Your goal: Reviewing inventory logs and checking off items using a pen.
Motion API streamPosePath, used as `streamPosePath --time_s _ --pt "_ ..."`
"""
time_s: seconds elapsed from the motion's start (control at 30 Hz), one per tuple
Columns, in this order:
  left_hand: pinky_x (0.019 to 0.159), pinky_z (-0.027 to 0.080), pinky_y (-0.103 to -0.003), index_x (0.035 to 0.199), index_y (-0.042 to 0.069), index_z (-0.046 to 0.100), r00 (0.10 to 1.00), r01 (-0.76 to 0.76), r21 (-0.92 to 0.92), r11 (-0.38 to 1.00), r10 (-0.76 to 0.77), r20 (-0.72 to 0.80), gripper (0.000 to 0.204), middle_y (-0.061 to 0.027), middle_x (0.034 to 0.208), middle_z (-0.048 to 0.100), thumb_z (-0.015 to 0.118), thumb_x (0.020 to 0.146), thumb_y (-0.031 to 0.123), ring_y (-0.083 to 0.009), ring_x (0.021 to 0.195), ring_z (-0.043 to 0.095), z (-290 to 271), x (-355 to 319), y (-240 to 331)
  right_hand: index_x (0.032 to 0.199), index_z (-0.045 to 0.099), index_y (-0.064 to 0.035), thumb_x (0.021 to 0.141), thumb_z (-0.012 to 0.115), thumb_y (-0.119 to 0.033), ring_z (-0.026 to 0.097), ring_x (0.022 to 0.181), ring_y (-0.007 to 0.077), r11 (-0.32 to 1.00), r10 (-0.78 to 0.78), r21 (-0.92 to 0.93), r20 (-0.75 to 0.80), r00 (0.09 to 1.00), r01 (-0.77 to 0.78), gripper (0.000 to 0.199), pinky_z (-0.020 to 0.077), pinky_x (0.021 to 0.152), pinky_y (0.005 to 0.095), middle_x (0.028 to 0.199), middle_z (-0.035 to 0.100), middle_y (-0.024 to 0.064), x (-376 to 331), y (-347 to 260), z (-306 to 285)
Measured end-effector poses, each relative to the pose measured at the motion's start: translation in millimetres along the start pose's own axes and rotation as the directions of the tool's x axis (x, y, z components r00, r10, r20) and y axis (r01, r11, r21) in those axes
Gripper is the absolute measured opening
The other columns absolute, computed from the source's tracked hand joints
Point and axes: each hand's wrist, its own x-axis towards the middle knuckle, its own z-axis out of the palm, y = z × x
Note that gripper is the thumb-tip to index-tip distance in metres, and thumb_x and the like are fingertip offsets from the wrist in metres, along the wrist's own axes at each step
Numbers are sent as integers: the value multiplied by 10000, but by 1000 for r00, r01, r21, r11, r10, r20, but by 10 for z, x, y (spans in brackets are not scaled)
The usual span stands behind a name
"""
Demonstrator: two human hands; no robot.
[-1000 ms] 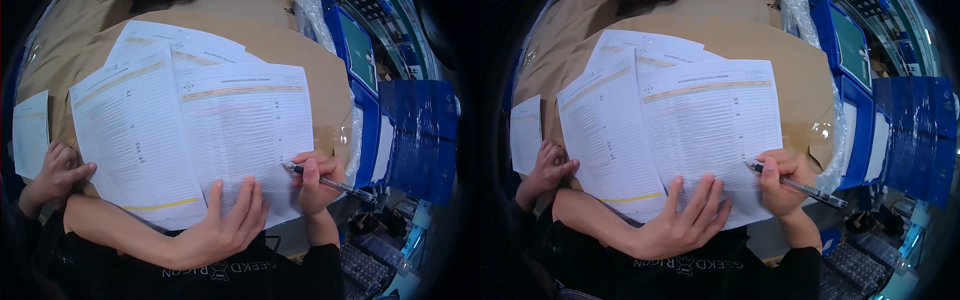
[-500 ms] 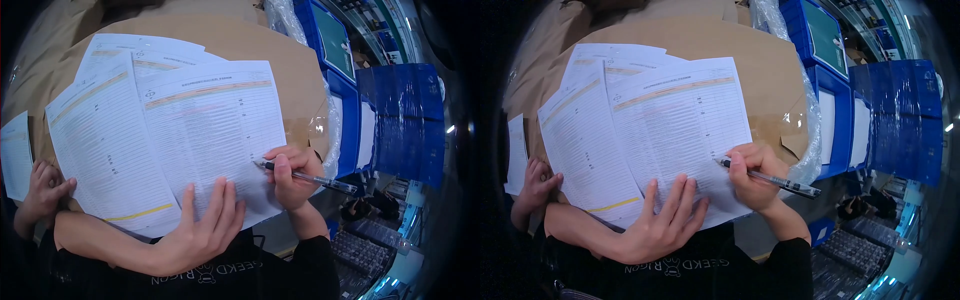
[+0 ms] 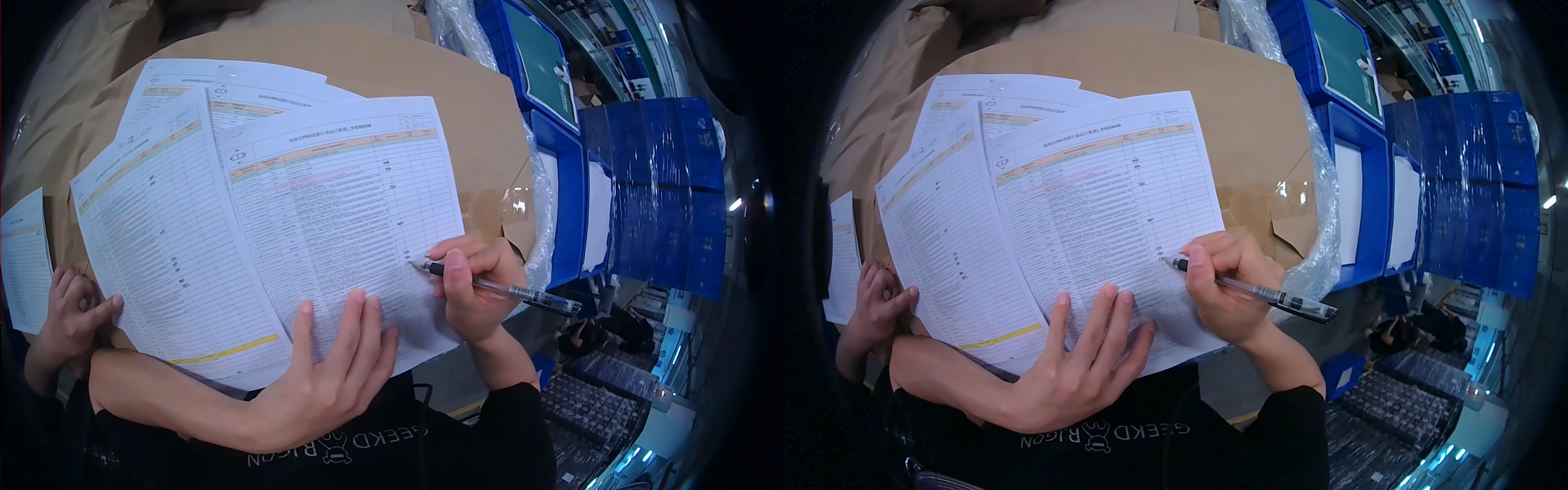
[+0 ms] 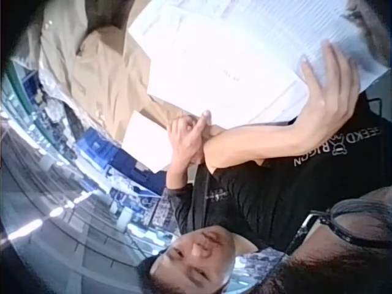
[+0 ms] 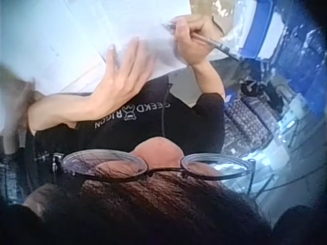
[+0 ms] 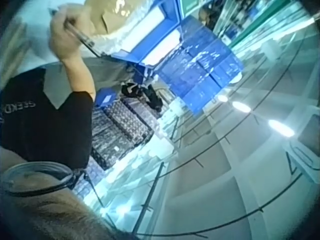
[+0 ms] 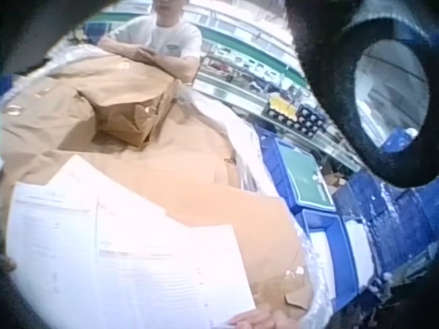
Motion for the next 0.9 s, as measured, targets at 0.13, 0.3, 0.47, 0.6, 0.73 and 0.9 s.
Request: streamPosePath --time_s 0.13,0.3,0.47,0.6,0.73,0.9 --pt "857 588 -590 1327 61 635 1000 -3 7 1000 3 -19 465 -272 1360 617 533 952 316 -426 1326 567 -5 8 -3 891 417 -13 1001 576 -4 547 524 73 1000 25 0 8 1000 -25 193 487 513 210 886 695 263 -7 3 -8" --pt "857 586 -593 1335 64 629 1000 -2 0 1000 2 9 466 -267 1362 617 539 956 319 -424 1326 567 -2 8 -1 893 416 -13 1003 571 -5 541 518 67 1000 14 5 -1 1000 -14 191 484 509 207 887 697 261 -11 12 -10" --pt "863 582 -599 1343 64 624 1000 -6 0 1000 6 -3 472 -265 1366 615 541 956 322 -422 1331 563 -5 7 -4 891 414 -15 1005 564 -1 542 521 66 1000 14 -2 6 1000 -14 188 482 512 203 889 697 262 -15 9 -22" --pt "857 581 -599 1329 60 629 1000 -6 12 1000 6 18 474 -261 1361 617 539 950 330 -421 1321 569 -17 17 -7 895 415 -18 1008 557 0 547 526 72 999 33 2 4 999 -33 183 482 515 202 885 694 263 -24 10 -28" --pt "941 520 -662 1378 105 605 997 38 -4 999 -38 72 452 -293 1424 568 520 1004 343 -445 1373 525 -35 4 44 903 413 -28 1025 551 -43 531 515 74 1000 21 -4 -54 998 -21 186 471 503 203 849 687 251 -18 20 21" --pt "942 516 -664 1347 97 612 999 38 -5 999 -38 12 443 -289 1425 572 533 993 351 -446 1366 531 9 -43 65 909 410 -35 1039 565 -131 503 490 73 978 147 168 -156 977 -120 224 439 484 195 799 684 230 -15 -40 107"
